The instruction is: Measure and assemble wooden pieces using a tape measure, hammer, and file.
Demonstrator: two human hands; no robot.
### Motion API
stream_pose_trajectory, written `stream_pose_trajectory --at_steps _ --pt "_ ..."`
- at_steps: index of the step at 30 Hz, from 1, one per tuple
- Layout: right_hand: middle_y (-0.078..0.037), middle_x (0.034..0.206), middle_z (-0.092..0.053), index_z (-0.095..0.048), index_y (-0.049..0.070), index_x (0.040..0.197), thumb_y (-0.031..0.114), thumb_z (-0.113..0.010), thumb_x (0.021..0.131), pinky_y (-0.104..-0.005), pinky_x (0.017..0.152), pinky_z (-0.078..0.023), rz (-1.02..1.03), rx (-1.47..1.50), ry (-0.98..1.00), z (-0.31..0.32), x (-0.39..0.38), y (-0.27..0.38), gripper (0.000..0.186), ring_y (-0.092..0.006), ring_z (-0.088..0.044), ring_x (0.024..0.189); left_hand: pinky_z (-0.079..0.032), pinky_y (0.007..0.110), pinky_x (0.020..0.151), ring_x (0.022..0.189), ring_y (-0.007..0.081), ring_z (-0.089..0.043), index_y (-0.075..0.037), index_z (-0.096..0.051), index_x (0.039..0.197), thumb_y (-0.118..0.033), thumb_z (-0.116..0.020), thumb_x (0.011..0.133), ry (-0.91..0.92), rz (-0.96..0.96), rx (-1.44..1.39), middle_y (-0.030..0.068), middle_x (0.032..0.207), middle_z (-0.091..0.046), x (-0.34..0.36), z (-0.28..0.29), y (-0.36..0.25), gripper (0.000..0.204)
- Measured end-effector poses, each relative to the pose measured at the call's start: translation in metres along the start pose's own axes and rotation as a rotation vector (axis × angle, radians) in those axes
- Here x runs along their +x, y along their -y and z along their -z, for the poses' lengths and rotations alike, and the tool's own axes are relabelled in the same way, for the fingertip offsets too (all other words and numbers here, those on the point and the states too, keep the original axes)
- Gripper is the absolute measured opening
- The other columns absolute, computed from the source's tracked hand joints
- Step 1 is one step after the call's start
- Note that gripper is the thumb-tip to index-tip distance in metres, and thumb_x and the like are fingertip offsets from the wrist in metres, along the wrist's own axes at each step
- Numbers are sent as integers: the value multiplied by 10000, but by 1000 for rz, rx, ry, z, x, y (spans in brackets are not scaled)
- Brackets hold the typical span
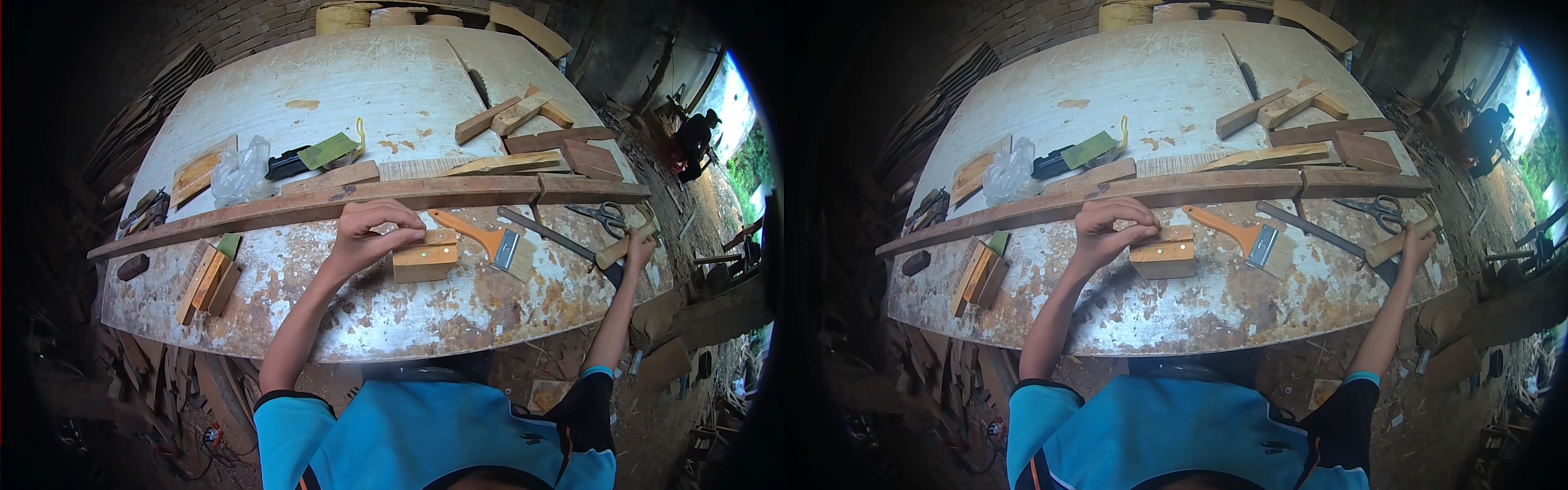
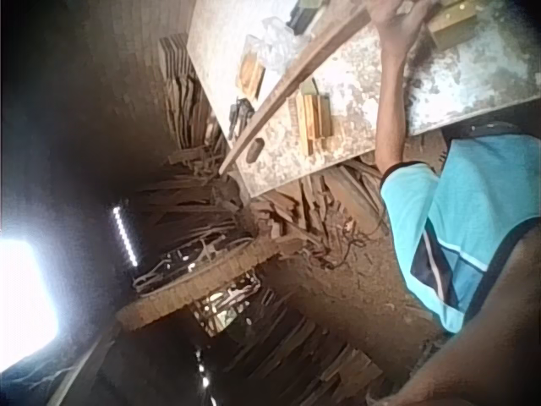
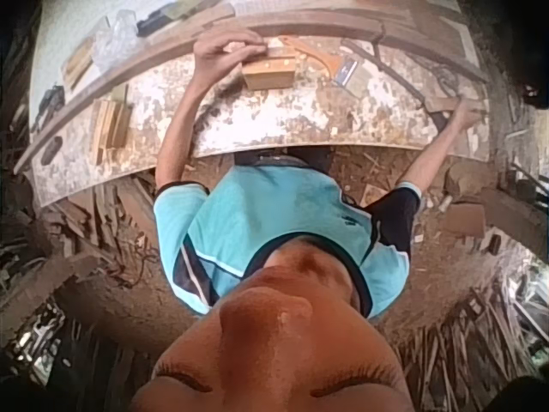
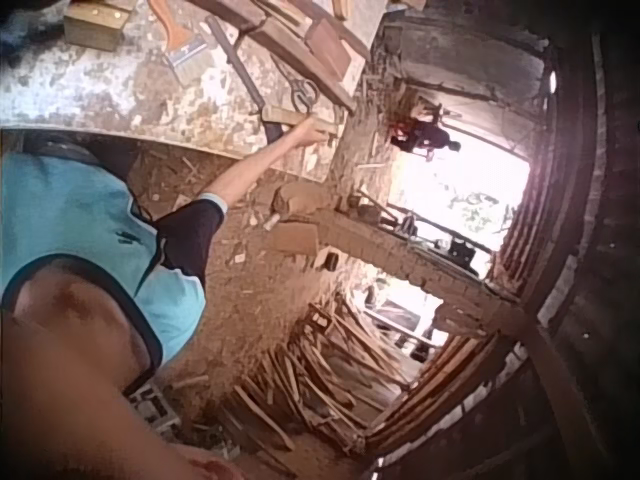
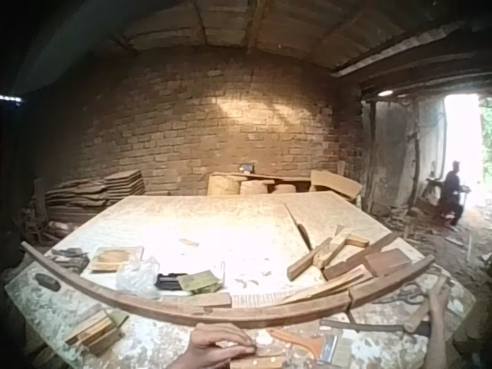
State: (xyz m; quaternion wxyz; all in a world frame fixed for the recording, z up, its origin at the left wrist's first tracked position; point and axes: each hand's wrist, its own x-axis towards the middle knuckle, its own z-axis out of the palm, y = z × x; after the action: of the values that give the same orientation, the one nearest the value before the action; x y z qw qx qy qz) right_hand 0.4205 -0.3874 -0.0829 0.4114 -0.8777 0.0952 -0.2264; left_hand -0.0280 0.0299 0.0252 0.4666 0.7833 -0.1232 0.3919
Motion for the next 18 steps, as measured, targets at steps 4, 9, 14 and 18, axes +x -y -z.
stream_pose_trajectory --at_steps 4,9,14,18 --pt "-224 1255 -489 -438 -17 1252 382 -693 675 -396 973 -375 2 -32 2 -1 2 -2 747 -347 -487 1162 -533 269 675 747 179 -663 5 -680 811 53 -705 710 -7 16 -10 113 792 -684 0 1 1 115" --pt "-222 1250 -491 -443 -24 1246 393 -701 661 -394 969 -376 22 11 -2 -4 9 -10 763 -347 -491 1155 -541 274 680 754 189 -668 3 -672 797 91 -698 700 -16 10 -6 129 789 -684 0 0 2 133" --pt "-221 1244 -495 -448 -32 1238 395 -703 654 -392 964 -380 21 15 -14 -7 13 -15 767 -348 -493 1151 -529 265 688 767 174 -668 -5 -686 829 22 -699 730 -15 24 -44 101 820 -690 -1 0 2 104" --pt "-218 1247 -494 -447 -25 1242 367 -726 639 -390 967 -380 -10 96 -5 -5 9 -11 770 -336 -497 1149 -529 266 694 771 175 -667 -4 -686 832 23 -699 730 -11 42 -49 101 821 -690 -2 0 3 106"
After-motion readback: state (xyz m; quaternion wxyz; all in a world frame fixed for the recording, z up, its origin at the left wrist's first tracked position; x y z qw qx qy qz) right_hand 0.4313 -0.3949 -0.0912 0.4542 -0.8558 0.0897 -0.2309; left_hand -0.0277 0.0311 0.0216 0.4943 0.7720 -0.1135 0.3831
